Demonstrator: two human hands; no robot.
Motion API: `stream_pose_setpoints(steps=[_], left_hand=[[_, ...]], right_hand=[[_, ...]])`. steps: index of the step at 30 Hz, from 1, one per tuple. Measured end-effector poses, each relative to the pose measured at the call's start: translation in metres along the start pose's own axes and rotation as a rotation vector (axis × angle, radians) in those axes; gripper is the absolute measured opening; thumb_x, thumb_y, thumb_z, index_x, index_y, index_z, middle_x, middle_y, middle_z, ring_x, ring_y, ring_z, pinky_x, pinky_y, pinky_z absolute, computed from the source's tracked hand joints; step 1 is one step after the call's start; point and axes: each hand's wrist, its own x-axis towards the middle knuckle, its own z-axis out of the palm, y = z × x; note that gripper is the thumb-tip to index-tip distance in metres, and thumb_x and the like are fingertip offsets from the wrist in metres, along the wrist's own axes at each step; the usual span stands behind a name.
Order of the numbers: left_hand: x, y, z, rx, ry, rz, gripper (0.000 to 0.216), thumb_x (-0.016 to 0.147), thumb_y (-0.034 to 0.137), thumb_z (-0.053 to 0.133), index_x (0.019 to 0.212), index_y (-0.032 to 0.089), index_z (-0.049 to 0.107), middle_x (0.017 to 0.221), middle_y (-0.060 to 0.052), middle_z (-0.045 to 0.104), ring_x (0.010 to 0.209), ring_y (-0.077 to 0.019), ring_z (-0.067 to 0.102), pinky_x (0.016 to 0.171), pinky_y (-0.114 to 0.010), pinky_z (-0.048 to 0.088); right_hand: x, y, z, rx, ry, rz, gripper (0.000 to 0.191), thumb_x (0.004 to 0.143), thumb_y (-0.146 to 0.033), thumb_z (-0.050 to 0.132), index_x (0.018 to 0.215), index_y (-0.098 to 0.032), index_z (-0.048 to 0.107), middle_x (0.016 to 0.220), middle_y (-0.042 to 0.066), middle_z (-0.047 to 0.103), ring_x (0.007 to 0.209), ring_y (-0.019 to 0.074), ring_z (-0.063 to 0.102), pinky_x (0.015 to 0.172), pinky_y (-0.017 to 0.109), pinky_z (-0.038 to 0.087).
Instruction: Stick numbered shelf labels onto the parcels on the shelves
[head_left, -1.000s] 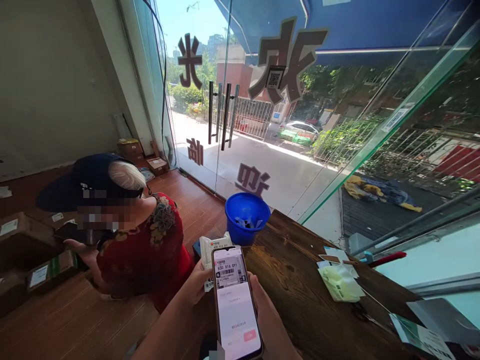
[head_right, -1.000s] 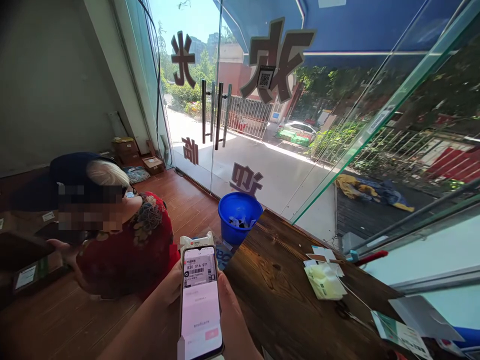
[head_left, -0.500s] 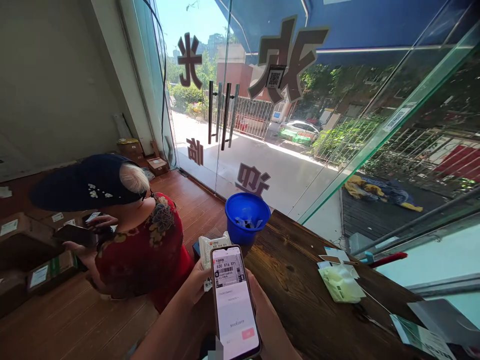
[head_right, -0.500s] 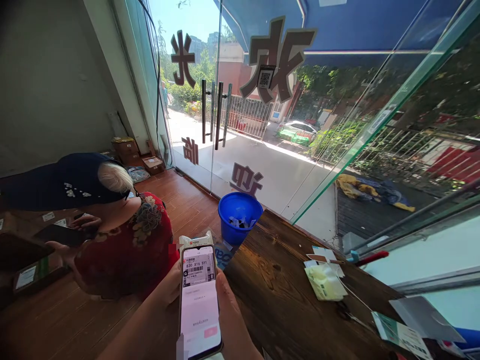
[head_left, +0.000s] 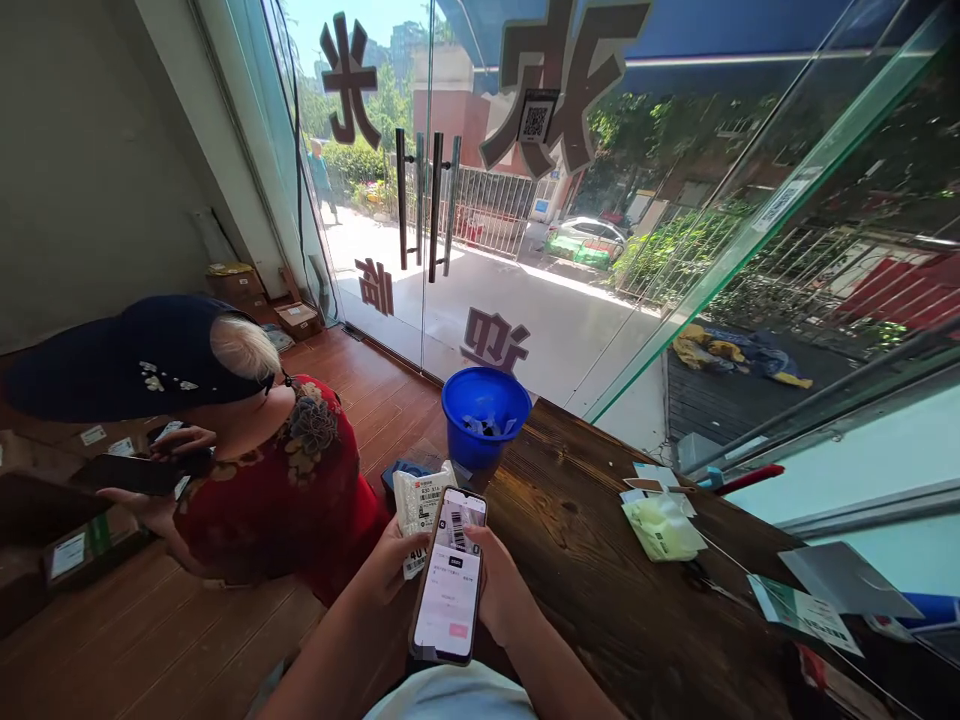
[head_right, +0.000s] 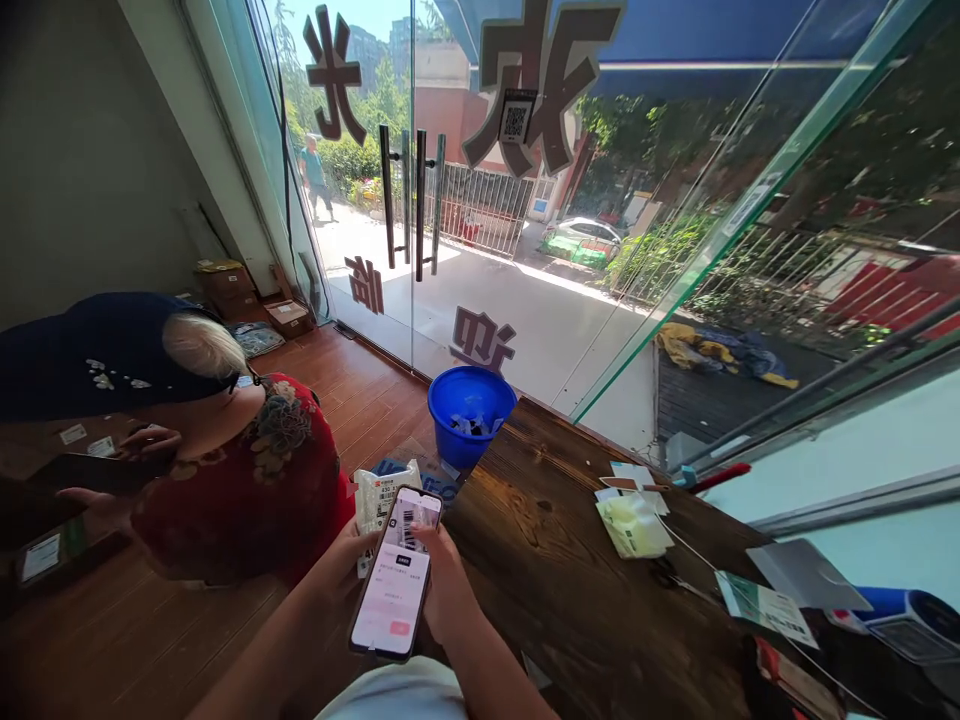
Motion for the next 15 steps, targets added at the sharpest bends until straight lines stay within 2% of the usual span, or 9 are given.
stream_pose_setpoints(steps=[2,6,11,15], left_hand=[[-0.002,0.0,-0.002,0.006,0.002,0.004,0.054,0.051,0.027,0.088,0.097,0.014,0.064,0.107,-0.014,0.07,0.088,-0.0307,0.068,0.076,-0.037,0.054],[-0.004,0.0,-0.005,-0.001,-0.001,0.007,0.045,0.057,0.025,0.085,0.095,0.014,0.063,0.112,-0.015,0.069,0.094,-0.0329,0.067,0.076,-0.038,0.054],[-0.002,-0.001,-0.01,-0.02,-0.043,0.02,0.042,0.061,0.02,0.081,0.099,0.013,0.064,0.115,-0.015,0.067,0.099,-0.0332,0.065,0.082,-0.04,0.053],[0.011,-0.012,-0.012,-0.014,-0.033,-0.04,0.045,0.064,0.021,0.078,0.105,0.013,0.063,0.108,-0.014,0.07,0.096,-0.0325,0.066,0.086,-0.042,0.051]], right_hand=[[-0.004,-0.005,0.0,-0.029,-0.059,-0.005,0.041,0.051,-0.025,0.073,0.089,-0.017,0.062,0.074,0.004,0.073,0.067,0.0208,0.064,0.065,0.033,0.048],[-0.014,-0.016,0.001,-0.086,-0.154,0.005,0.053,0.049,-0.011,0.065,0.101,-0.018,0.058,0.088,0.005,0.074,0.074,0.0214,0.067,0.071,0.035,0.048],[-0.016,-0.021,0.0,-0.112,-0.183,-0.001,0.058,0.051,-0.01,0.065,0.107,-0.017,0.055,0.096,0.007,0.074,0.083,0.0223,0.067,0.078,0.037,0.048],[-0.014,-0.019,-0.007,-0.023,-0.124,-0.027,0.05,0.052,-0.015,0.065,0.101,-0.018,0.057,0.089,0.005,0.074,0.078,0.02,0.066,0.074,0.033,0.048]])
